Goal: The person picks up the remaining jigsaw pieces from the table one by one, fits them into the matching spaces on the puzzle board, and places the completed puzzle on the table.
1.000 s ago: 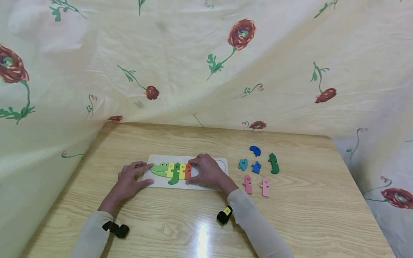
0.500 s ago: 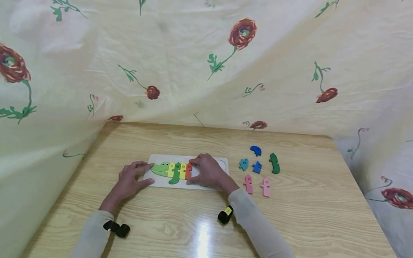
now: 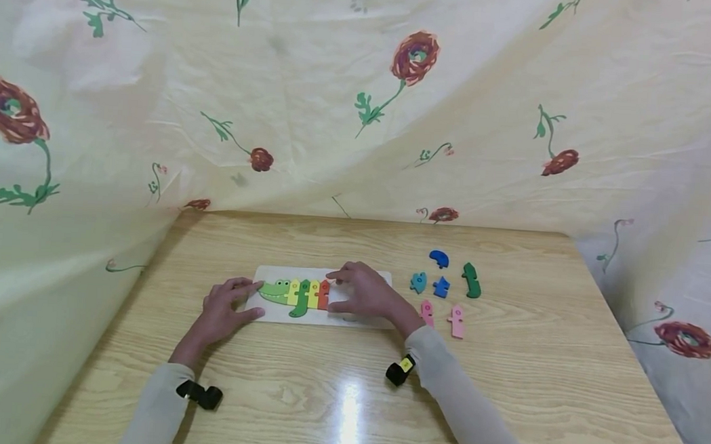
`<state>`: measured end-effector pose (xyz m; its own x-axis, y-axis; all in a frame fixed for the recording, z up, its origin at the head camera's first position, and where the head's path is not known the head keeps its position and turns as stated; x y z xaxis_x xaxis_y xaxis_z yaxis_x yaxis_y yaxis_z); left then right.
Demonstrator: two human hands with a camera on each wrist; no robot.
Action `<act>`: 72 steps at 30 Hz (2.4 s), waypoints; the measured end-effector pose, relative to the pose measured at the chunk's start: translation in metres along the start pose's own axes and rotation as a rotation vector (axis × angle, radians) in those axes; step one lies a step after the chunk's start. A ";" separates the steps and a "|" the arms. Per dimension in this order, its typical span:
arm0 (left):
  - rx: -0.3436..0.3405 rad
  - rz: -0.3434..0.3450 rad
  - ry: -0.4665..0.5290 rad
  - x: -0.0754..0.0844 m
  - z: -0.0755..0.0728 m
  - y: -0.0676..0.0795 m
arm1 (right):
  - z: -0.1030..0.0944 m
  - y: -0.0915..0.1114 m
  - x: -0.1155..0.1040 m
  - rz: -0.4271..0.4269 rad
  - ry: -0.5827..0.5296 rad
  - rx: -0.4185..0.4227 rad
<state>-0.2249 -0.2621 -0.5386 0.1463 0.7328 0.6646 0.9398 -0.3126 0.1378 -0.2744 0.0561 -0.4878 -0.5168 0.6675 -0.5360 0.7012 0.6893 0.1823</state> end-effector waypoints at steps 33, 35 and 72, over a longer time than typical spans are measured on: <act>-0.003 -0.030 -0.018 -0.001 0.002 0.001 | -0.057 0.144 0.038 -0.133 0.024 0.393; -0.006 -0.034 -0.017 -0.002 0.002 0.001 | -0.058 0.153 0.043 -0.117 0.021 0.405; -0.005 -0.024 -0.008 -0.002 0.002 0.002 | -0.020 0.211 0.128 0.189 -0.016 0.288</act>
<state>-0.2226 -0.2633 -0.5414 0.1258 0.7449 0.6552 0.9416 -0.2975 0.1575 -0.2023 0.2926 -0.5008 -0.3582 0.7700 -0.5281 0.8951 0.4441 0.0404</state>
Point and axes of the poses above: each hand's wrist, its own y-axis away from the middle knuckle, its own z-axis out of the palm, x = y × z, the point moved 3 cm from there along -y, towards the middle knuckle, and after that the axes turned 12 degrees about -x, right-handed, at the moved point
